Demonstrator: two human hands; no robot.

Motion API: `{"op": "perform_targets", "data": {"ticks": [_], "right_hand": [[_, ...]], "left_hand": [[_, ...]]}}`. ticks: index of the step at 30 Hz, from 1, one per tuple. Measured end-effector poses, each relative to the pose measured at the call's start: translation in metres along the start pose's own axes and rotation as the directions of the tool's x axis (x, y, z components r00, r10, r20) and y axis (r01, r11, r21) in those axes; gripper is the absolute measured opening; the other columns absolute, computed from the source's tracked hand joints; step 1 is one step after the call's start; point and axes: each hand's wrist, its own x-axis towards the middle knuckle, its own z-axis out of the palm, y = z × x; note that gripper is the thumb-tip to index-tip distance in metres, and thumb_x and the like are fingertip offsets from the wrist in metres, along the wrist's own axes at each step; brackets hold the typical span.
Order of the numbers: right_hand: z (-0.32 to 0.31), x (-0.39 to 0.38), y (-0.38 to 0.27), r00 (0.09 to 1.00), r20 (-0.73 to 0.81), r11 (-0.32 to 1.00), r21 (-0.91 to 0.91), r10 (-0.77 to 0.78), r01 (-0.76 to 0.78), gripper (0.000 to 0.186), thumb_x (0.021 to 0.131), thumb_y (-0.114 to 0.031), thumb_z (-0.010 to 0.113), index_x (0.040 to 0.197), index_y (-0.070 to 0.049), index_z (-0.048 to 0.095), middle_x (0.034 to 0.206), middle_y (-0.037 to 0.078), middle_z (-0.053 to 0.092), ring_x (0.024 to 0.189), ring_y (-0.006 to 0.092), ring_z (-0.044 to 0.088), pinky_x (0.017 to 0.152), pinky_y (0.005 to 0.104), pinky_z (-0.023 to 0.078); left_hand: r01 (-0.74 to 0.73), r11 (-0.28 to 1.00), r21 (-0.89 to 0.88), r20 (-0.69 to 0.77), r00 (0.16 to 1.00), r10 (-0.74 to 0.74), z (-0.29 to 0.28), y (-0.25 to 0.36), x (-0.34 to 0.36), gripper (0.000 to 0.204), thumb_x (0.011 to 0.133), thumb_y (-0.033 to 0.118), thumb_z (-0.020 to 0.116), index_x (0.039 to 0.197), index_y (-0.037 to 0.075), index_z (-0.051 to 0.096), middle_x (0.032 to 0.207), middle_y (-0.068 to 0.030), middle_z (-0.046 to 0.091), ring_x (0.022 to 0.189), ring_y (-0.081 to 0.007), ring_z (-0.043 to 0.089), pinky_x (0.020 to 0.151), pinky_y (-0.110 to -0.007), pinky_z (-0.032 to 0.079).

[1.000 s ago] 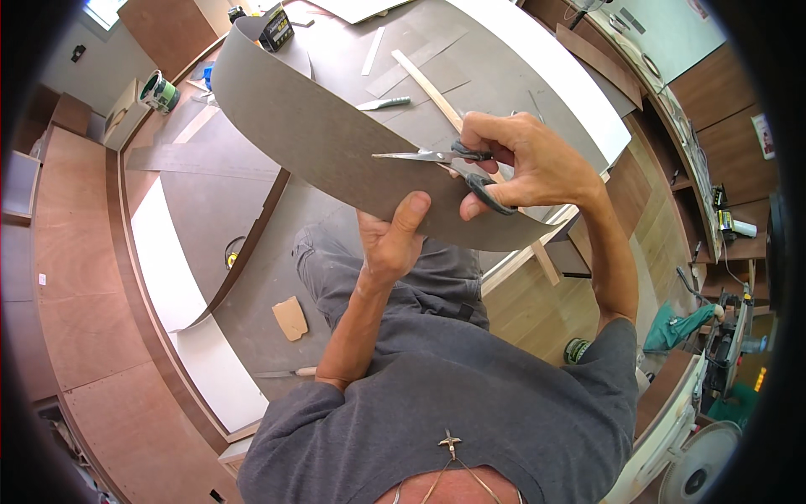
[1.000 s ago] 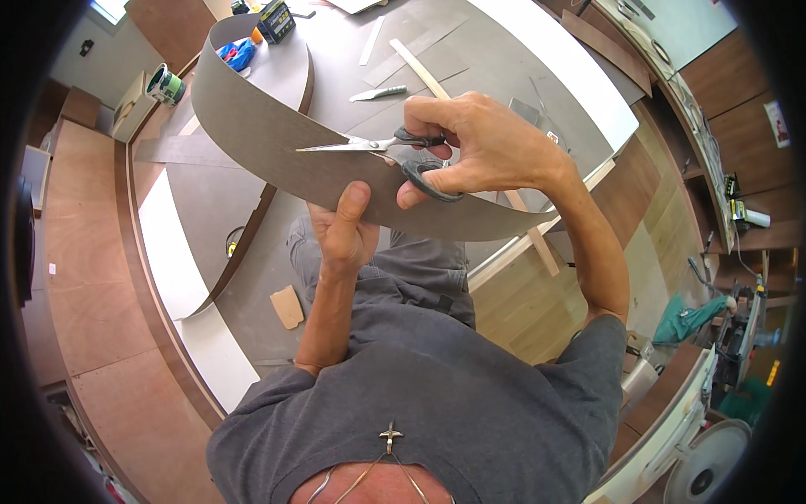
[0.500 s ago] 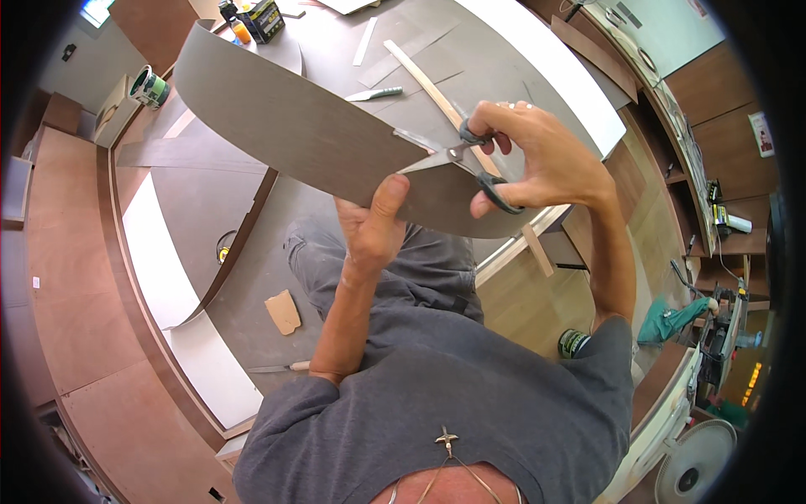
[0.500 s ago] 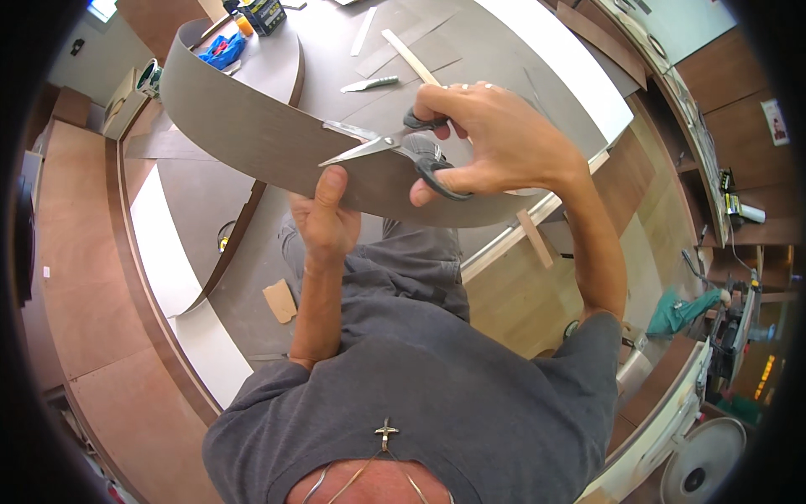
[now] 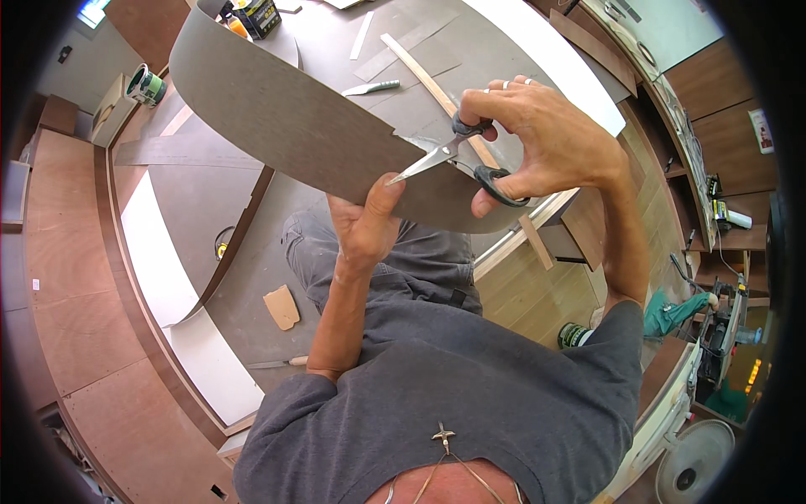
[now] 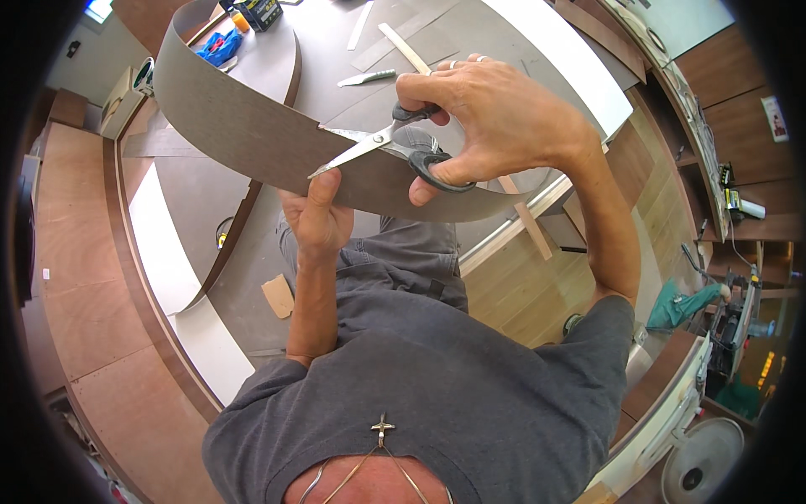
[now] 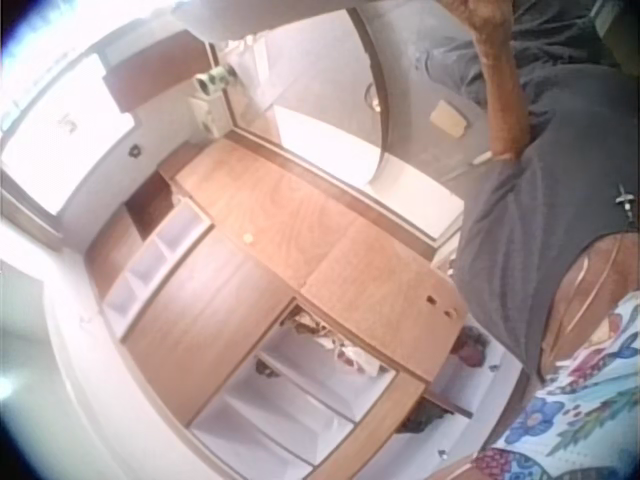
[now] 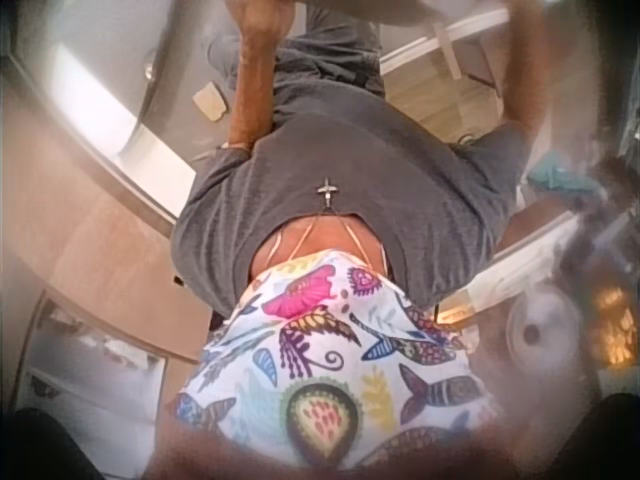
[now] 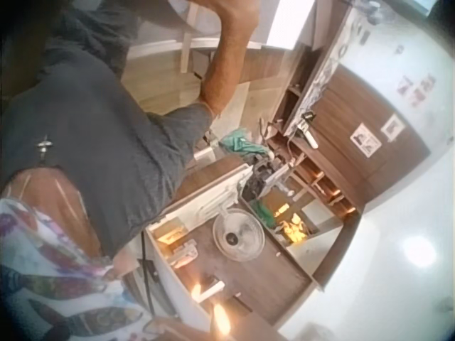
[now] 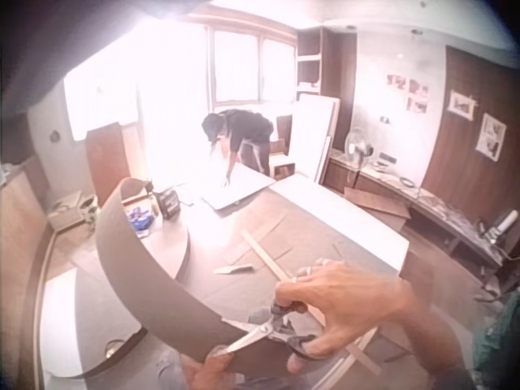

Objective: The person uses scissors to cut a long strip of brown material, likely laminate or veneer, into smaller pieces. They then use a utility knife to score and trim the edges of the material on a workbench. The person handles the material and tools with both hands, occasionally adjusting their position to reach different sections of the strip.

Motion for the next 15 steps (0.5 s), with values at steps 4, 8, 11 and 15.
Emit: {"op": "perform_targets", "data": {"ticks": [4,8,11,15], "right_hand": [[0.001,0.002,0.0,1.0,0.001,0.999,-0.031,0.014,-0.014,0.067,0.058,-0.059,0.082,0.087,-0.006,0.053,0.073,0.008,0.059,0.073,0.0249,0.061,0.072,0.0384,0.045],[0.0,0.002,0.005,0.997,0.019,0.989,0.129,0.07,-0.072,0.069,0.058,-0.058,0.083,0.092,-0.005,0.054,0.077,0.007,0.057,0.073,0.0213,0.056,0.072,0.0343,0.043],[0.009,-0.011,0.023,0.982,-0.042,0.923,0.349,0.184,-0.158,0.069,0.058,-0.054,0.085,0.097,-0.005,0.055,0.082,0.004,0.056,0.074,0.017,0.051,0.07,0.0305,0.041],[0.036,-0.031,0.033,0.899,-0.284,0.801,0.588,0.332,-0.11,0.06,0.065,-0.044,0.086,0.102,-0.006,0.056,0.087,0.001,0.056,0.077,0.0125,0.051,0.072,0.0286,0.042]], "left_hand": [[-0.009,1.0,0.017,-0.026,1.0,0.01,0.002,0.0,0.0,0.04,0.09,-0.008,0.056,0.127,0.0,0.043,0.112,-0.0118,0.058,0.1,-0.018,0.06,0.088,-0.032,0.05],[-0.025,0.997,0.075,0.015,1.0,0.024,-0.005,-0.001,0.002,0.039,0.091,-0.001,0.056,0.128,0.0,0.045,0.116,-0.0138,0.059,0.106,-0.0215,0.06,0.092,-0.036,0.049],[-0.049,0.992,0.112,0.051,0.998,0.044,-0.006,0.003,0.007,0.037,0.092,0.002,0.056,0.127,-0.001,0.046,0.116,-0.0149,0.06,0.107,-0.0228,0.06,0.093,-0.037,0.05],[-0.076,0.991,0.106,-0.035,0.996,0.08,-0.012,0.003,0.009,0.035,0.092,0.003,0.056,0.125,-0.001,0.046,0.115,-0.0143,0.06,0.105,-0.0218,0.06,0.092,-0.036,0.05]]}}
